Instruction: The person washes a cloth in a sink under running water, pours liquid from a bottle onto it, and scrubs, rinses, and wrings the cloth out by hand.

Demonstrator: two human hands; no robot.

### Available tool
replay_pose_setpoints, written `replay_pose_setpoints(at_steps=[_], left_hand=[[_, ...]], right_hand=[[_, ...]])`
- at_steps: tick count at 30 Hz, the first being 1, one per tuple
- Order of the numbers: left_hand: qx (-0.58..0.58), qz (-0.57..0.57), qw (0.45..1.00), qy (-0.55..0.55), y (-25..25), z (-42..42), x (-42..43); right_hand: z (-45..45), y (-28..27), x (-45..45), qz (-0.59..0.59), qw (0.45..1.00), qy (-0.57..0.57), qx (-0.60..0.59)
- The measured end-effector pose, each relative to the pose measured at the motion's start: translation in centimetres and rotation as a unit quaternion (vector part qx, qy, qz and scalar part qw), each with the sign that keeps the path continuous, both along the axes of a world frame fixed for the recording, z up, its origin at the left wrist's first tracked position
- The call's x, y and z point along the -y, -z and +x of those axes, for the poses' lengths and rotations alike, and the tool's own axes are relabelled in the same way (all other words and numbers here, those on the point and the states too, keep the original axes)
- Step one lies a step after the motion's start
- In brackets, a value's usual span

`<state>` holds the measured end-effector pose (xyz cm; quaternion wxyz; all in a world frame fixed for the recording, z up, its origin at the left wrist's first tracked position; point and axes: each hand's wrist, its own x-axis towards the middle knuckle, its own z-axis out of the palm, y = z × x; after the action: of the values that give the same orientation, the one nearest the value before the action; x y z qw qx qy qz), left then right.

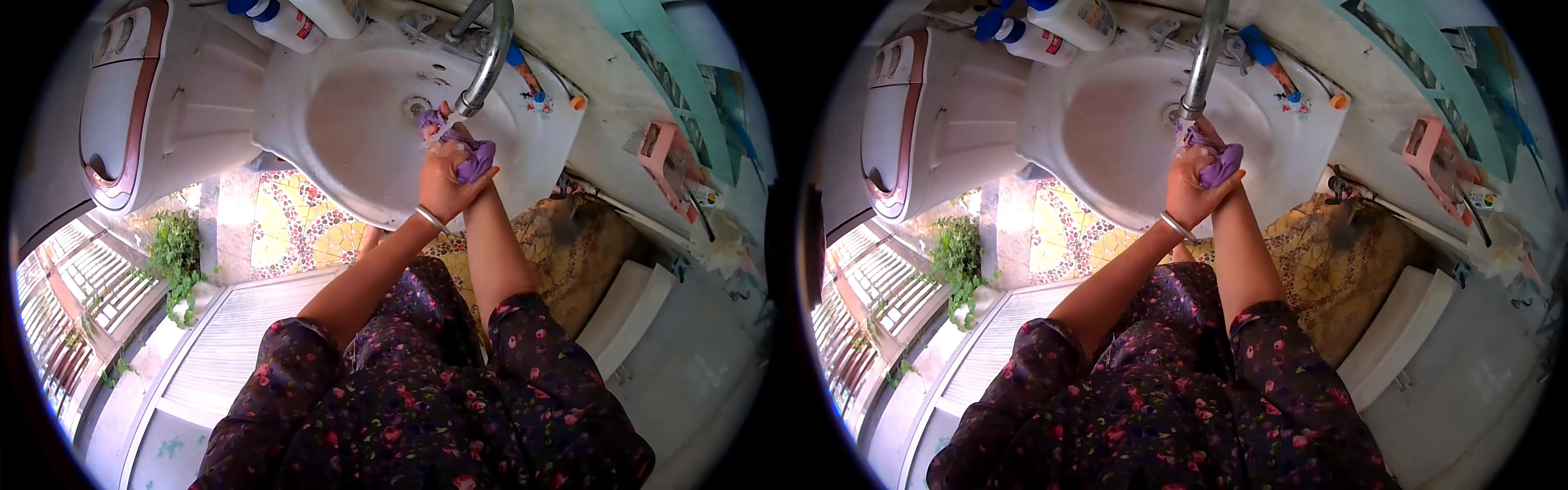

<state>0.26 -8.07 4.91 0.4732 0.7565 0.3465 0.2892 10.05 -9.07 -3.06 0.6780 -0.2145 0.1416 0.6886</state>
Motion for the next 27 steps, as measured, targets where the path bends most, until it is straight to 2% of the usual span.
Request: replay_pose_setpoints(at_steps=[1, 2, 4, 5, 6, 7, 8, 9, 11, 12, 13, 14, 15, 16, 18, 19, 21, 22, 24, 25, 27], left_hand=[[-0.022, -0.070, 0.996, -0.049, 0.3, 0.5, -0.8], [-0.020, -0.067, 0.996, -0.052, 0.9, 0.8, -3.0], [-0.081, -0.194, 0.966, -0.150, 2.4, 0.5, -7.0], [-0.079, -0.196, 0.966, -0.152, 2.8, 0.3, -7.0], [-0.110, -0.144, 0.968, -0.171, 3.4, 0.1, -6.9], [-0.143, -0.089, 0.967, -0.190, 4.6, -0.3, -6.7], [-0.075, -0.007, 0.981, -0.180, 5.9, -0.8, -5.4], [-0.056, 0.006, 0.984, -0.167, 4.5, -0.8, -3.8], [-0.039, 0.015, 0.987, -0.155, 2.6, -1.1, -1.9], [-0.072, -0.068, 0.983, -0.156, 2.3, -1.1, -2.0], [-0.103, -0.153, 0.971, -0.155, 2.3, -1.0, -2.0], [-0.100, -0.155, 0.971, -0.154, 3.1, -1.1, -3.8], [-0.159, -0.133, 0.973, -0.099, 4.5, -1.5, -7.2], [-0.215, -0.108, 0.969, -0.045, 5.5, -1.9, -9.4], [-0.208, 0.083, 0.974, 0.021, 5.3, -2.6, -11.1], [-0.207, 0.086, 0.974, 0.022, 5.9, -3.0, -12.5], [-0.322, 0.028, 0.945, -0.055, 7.5, -3.3, -14.2], [-0.321, 0.027, 0.945, -0.054, 8.8, -3.3, -14.3], [-0.415, 0.178, 0.885, -0.117, 11.6, -3.5, -13.6], [-0.441, 0.175, 0.874, -0.107, 11.5, -2.9, -12.5], [-0.421, 0.166, 0.885, -0.107, 9.7, -1.8, -7.8]], right_hand=[[-1.2, 0.1, 0.2, 0.007, 0.999, 0.022, 0.037], [-2.4, 0.2, 0.4, 0.012, 0.996, 0.045, 0.075], [-4.6, -2.2, -0.5, -0.168, 0.968, 0.099, 0.157], [-4.8, -2.3, -0.5, -0.239, 0.939, 0.087, 0.232], [-4.4, -1.6, -0.3, -0.240, 0.939, 0.085, 0.233], [-4.0, -0.8, -0.5, -0.229, 0.943, 0.090, 0.224], [-3.6, 0.0, -0.8, -0.216, 0.948, 0.096, 0.214], [-3.3, -0.7, -0.7, -0.175, 0.954, 0.123, 0.208], [-0.6, 4.7, 1.8, -0.036, 0.993, 0.025, 0.110], [0.1, 7.0, 2.6, 0.018, 0.996, -0.012, 0.082], [-1.8, 3.1, 1.2, -0.115, 0.983, 0.024, 0.139], [-4.4, -2.7, -0.1, -0.249, 0.947, 0.060, 0.196], [-5.3, -5.1, 0.0, -0.327, 0.908, 0.023, 0.260], [-5.8, -5.8, 0.3, -0.299, 0.920, 0.005, 0.255], [-4.7, -5.8, 0.5, -0.272, 0.926, 0.009, 0.262], [-3.7, -4.6, 0.8, -0.261, 0.927, 0.038, 0.265], [-1.6, -2.8, 2.2, -0.236, 0.917, 0.113, 0.300], [-0.9, -2.3, 2.6, -0.296, 0.877, 0.113, 0.360], [0.7, -1.4, 2.9, -0.408, 0.810, -0.078, 0.415], [0.2, -1.9, 2.3, -0.407, 0.810, -0.078, 0.415], [-1.1, -1.6, 1.2, -0.442, 0.773, -0.146, 0.430]])
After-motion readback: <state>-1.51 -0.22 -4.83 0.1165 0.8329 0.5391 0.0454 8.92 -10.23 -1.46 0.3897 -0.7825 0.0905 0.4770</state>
